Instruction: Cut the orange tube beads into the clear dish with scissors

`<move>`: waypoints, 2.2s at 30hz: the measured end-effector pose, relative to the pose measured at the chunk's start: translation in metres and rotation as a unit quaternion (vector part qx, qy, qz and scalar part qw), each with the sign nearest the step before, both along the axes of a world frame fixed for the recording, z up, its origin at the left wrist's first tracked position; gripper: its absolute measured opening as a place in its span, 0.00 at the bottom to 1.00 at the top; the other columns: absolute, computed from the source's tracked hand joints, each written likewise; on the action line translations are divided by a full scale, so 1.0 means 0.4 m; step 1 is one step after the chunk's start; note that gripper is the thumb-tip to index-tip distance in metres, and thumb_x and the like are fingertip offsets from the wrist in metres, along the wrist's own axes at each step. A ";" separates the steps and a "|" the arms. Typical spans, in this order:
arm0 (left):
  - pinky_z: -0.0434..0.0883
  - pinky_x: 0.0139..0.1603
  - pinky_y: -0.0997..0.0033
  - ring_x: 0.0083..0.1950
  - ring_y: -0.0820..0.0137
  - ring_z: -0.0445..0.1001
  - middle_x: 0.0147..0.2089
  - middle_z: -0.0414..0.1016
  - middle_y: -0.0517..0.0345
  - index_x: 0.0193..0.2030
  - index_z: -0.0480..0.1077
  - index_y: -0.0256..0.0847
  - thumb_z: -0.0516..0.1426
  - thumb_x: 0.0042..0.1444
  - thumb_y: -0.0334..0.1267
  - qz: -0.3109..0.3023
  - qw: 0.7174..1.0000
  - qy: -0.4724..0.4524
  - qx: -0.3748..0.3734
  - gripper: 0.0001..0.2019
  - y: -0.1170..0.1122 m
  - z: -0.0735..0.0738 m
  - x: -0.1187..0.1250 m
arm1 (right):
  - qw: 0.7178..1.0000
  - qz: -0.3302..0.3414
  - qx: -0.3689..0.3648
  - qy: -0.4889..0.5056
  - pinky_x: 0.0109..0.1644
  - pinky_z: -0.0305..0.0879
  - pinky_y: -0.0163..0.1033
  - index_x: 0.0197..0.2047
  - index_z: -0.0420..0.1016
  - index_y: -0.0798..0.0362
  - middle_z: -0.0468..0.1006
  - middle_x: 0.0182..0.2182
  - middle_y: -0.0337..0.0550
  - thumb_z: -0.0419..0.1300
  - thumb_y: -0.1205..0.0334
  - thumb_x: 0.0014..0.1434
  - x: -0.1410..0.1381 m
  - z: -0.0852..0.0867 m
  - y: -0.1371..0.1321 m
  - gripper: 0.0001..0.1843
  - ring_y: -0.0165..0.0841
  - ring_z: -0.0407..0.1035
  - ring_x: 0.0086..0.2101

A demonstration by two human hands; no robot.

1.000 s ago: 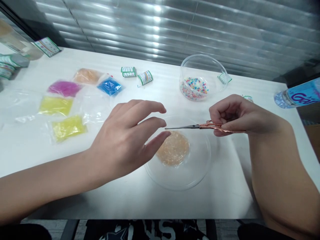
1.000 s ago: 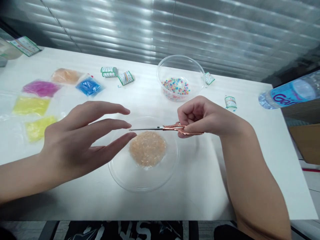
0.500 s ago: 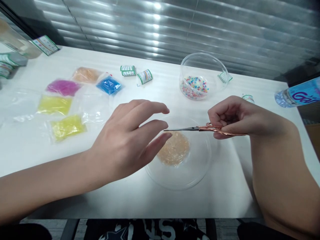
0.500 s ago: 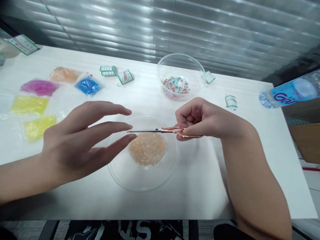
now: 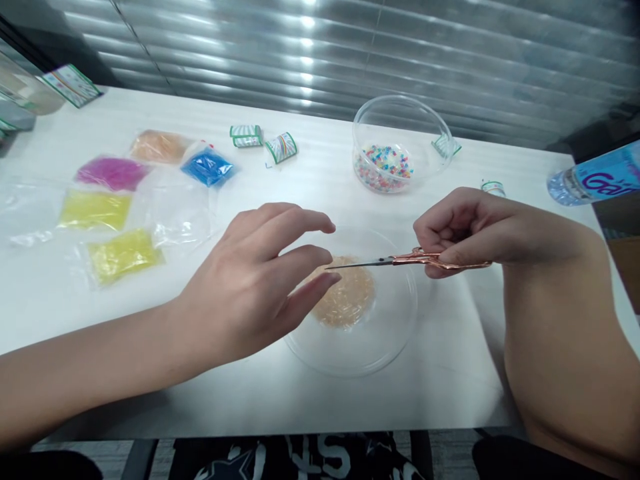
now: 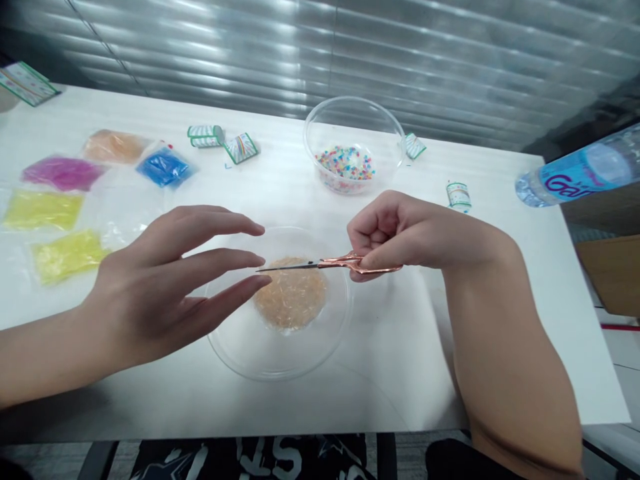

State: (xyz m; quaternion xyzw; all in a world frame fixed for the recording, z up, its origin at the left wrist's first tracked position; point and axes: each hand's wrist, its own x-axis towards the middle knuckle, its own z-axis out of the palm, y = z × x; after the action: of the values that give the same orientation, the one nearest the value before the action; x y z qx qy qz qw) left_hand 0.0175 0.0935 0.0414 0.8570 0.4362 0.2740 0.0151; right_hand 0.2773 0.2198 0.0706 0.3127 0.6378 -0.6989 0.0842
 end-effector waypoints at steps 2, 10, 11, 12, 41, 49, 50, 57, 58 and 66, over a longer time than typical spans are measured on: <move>0.73 0.46 0.55 0.49 0.58 0.75 0.51 0.74 0.47 0.40 0.73 0.39 0.63 0.54 0.31 -0.007 1.000 -0.009 -0.001 0.06 0.002 -0.005 0.001 | 1.000 0.003 -0.002 0.000 0.25 0.57 0.29 0.21 0.65 0.54 0.58 0.14 0.28 0.64 0.65 0.55 0.000 0.001 -0.002 0.15 0.19 0.49 0.18; 0.73 0.46 0.57 0.48 0.60 0.75 0.50 0.75 0.45 0.39 0.75 0.36 0.64 0.53 0.29 -0.017 0.999 -0.036 0.018 0.07 0.004 -0.003 0.003 | 1.000 0.003 0.007 0.021 0.24 0.55 0.26 0.21 0.63 0.56 0.57 0.15 0.28 0.65 0.64 0.55 0.001 -0.003 -0.003 0.17 0.18 0.48 0.18; 0.73 0.46 0.57 0.48 0.60 0.75 0.49 0.75 0.45 0.39 0.75 0.36 0.64 0.53 0.29 -0.019 0.999 -0.039 0.022 0.07 0.005 -0.001 0.003 | 1.000 0.001 0.005 0.022 0.24 0.55 0.25 0.21 0.63 0.56 0.56 0.15 0.28 0.65 0.64 0.55 0.000 -0.003 -0.003 0.17 0.18 0.48 0.18; 0.73 0.46 0.56 0.48 0.59 0.75 0.49 0.75 0.44 0.39 0.75 0.36 0.65 0.53 0.29 -0.021 0.999 -0.041 0.024 0.07 0.006 -0.001 0.003 | 1.000 -0.001 0.001 0.023 0.24 0.55 0.25 0.21 0.64 0.56 0.56 0.15 0.27 0.65 0.64 0.55 0.000 -0.003 -0.004 0.17 0.18 0.48 0.18; 0.72 0.54 0.61 0.52 0.63 0.74 0.50 0.75 0.50 0.40 0.73 0.38 0.64 0.55 0.31 -0.010 1.000 -0.021 0.016 0.07 0.004 -0.002 0.007 | 1.000 -0.001 0.001 0.028 0.27 0.58 0.28 0.21 0.63 0.54 0.54 0.16 0.27 0.64 0.64 0.57 -0.002 0.010 -0.014 0.17 0.20 0.46 0.19; 0.72 0.55 0.61 0.53 0.63 0.73 0.49 0.75 0.50 0.41 0.72 0.38 0.64 0.55 0.32 -0.011 1.000 -0.019 0.007 0.07 0.003 -0.001 0.008 | 0.998 0.030 0.032 0.038 0.23 0.51 0.30 0.21 0.63 0.54 0.54 0.15 0.28 0.62 0.65 0.59 0.002 0.012 -0.006 0.17 0.20 0.46 0.18; 0.72 0.55 0.60 0.53 0.63 0.73 0.50 0.75 0.50 0.41 0.72 0.39 0.64 0.55 0.32 -0.011 1.000 -0.018 0.005 0.07 0.003 -0.002 0.008 | 0.998 0.035 0.042 0.036 0.22 0.49 0.30 0.21 0.63 0.55 0.54 0.15 0.28 0.62 0.65 0.59 0.002 0.012 -0.005 0.18 0.20 0.46 0.18; 0.72 0.54 0.57 0.53 0.60 0.73 0.50 0.74 0.48 0.40 0.72 0.39 0.63 0.55 0.31 -0.022 1.000 -0.012 -0.002 0.07 0.008 -0.002 0.007 | 0.975 0.060 0.206 -0.060 0.19 0.46 0.32 0.19 0.61 0.53 0.57 0.16 0.32 0.63 0.64 0.55 0.023 0.060 -0.034 0.18 0.23 0.51 0.19; 0.72 0.54 0.56 0.53 0.60 0.73 0.51 0.74 0.48 0.40 0.72 0.40 0.63 0.55 0.31 -0.022 1.000 -0.009 -0.001 0.06 0.008 -0.002 0.007 | 0.966 0.067 0.238 -0.078 0.18 0.46 0.32 0.19 0.61 0.53 0.56 0.17 0.33 0.63 0.64 0.54 0.029 0.071 -0.048 0.17 0.23 0.51 0.19; 0.71 0.54 0.50 0.54 0.55 0.73 0.52 0.73 0.47 0.37 0.71 0.40 0.61 0.57 0.32 -0.035 0.999 0.016 -0.003 0.03 0.013 -0.003 0.007 | 0.814 0.072 0.551 -0.172 0.21 0.36 0.39 0.17 0.55 0.51 0.52 0.12 0.34 0.64 0.57 0.49 0.052 0.101 -0.164 0.21 0.24 0.42 0.16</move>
State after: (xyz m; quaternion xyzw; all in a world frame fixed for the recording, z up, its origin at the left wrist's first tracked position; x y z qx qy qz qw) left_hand 0.0204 0.0985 0.0403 0.8759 0.4071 0.2584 0.0199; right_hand 0.2979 0.1541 0.1110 0.3749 0.9119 -0.1575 0.0564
